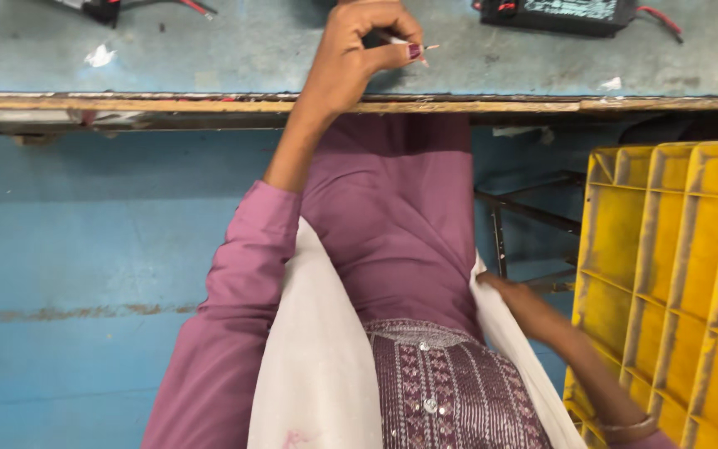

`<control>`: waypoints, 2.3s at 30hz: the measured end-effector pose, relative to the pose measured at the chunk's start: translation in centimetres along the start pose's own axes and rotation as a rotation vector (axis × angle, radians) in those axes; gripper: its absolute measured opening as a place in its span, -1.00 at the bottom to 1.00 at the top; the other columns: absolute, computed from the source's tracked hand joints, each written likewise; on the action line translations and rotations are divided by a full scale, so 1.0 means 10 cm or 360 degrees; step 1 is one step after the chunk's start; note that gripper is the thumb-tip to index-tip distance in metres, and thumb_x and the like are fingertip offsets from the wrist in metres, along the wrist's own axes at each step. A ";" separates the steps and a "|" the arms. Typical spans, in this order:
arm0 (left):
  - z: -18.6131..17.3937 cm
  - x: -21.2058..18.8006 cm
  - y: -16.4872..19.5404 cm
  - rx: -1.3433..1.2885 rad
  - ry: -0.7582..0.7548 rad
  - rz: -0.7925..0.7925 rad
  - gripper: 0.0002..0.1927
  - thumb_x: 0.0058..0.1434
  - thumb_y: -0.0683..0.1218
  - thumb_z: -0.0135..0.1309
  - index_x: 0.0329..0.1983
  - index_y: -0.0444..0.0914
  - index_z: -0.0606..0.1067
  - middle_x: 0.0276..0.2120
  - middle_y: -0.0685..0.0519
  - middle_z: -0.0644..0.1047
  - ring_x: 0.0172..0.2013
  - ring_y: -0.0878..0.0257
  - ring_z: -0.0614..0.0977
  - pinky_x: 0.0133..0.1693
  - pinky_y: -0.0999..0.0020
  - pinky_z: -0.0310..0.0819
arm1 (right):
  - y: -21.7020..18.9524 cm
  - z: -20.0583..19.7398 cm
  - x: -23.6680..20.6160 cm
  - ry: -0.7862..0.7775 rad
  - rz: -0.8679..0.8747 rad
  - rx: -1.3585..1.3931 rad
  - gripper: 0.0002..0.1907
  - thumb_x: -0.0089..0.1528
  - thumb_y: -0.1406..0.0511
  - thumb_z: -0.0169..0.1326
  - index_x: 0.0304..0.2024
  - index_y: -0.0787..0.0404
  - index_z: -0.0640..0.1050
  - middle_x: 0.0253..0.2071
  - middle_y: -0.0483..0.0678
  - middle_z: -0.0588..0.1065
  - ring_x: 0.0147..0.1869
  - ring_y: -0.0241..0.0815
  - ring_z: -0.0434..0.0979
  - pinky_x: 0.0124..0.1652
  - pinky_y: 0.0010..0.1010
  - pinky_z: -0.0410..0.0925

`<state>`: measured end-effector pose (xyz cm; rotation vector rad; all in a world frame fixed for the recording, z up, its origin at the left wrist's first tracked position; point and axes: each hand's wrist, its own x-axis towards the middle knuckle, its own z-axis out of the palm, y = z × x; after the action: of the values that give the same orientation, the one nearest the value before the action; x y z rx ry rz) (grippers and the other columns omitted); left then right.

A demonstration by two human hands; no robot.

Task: The person connects wires to LED light housings and power drivers on a workbench. They use a screwdriver to secure connections and place completed units into a cardboard box.

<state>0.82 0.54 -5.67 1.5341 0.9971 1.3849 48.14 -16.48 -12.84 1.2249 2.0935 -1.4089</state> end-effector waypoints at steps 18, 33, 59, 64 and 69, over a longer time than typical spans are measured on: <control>0.22 -0.21 0.04 0.0074 0.0029 -0.0017 -0.95 0.16 -0.25 0.17 -0.32 -0.35 0.57 -0.35 0.08 0.54 -0.27 0.35 0.56 -0.15 0.45 0.40 | -2.59 0.20 0.88 -0.0206 -0.1422 0.0151 -0.62 0.21 0.44 0.05 0.10 0.20 0.54 0.09 0.06 0.53 0.17 -0.09 0.54 0.15 -0.33 0.36; 0.30 -0.32 0.14 0.0040 0.0123 0.0147 -0.94 0.22 -0.24 0.18 -0.27 -0.36 0.58 -0.30 0.06 0.59 -0.22 0.33 0.60 -0.09 0.41 0.48 | -1.95 -0.95 0.34 0.0428 -0.1196 0.0008 -0.70 0.17 0.52 0.07 -0.03 0.34 0.60 -0.02 0.02 0.55 0.12 -0.13 0.52 0.12 -0.37 0.35; 0.20 -0.19 0.34 0.0532 0.0112 0.0087 -0.87 0.21 -0.22 0.24 -0.19 -0.35 0.61 -0.30 -0.05 0.61 -0.31 0.14 0.62 -0.23 0.34 0.45 | -2.22 -1.76 1.76 0.0915 -0.1149 0.1014 -0.83 0.25 0.45 0.24 -0.09 0.37 0.65 -0.09 -0.04 0.58 -0.13 -0.37 0.57 -0.13 -0.56 0.46; 0.19 -0.19 0.36 0.0599 0.0092 0.0113 -0.85 0.21 -0.21 0.25 -0.17 -0.35 0.61 -0.31 -0.09 0.59 -0.29 0.08 0.62 -0.22 0.29 0.45 | -2.18 -1.76 1.75 0.0837 -0.1137 0.1168 -0.88 0.28 0.42 0.24 -0.14 0.34 0.66 -0.17 -0.07 0.58 -0.21 -0.37 0.56 -0.17 -0.55 0.45; 0.19 -0.19 0.36 0.0607 0.0091 0.0223 -0.87 0.24 -0.21 0.24 -0.17 -0.34 0.61 -0.28 -0.07 0.61 -0.27 0.09 0.66 0.06 0.20 0.42 | -2.19 -1.77 1.75 0.0858 -0.1124 0.1119 -0.91 0.29 0.42 0.23 -0.16 0.33 0.63 -0.18 -0.09 0.57 -0.22 -0.39 0.53 -0.20 -0.56 0.42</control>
<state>2.67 -2.57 -3.07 1.8815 1.2637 1.3966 23.74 4.15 -3.76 1.2392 2.6598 -2.5207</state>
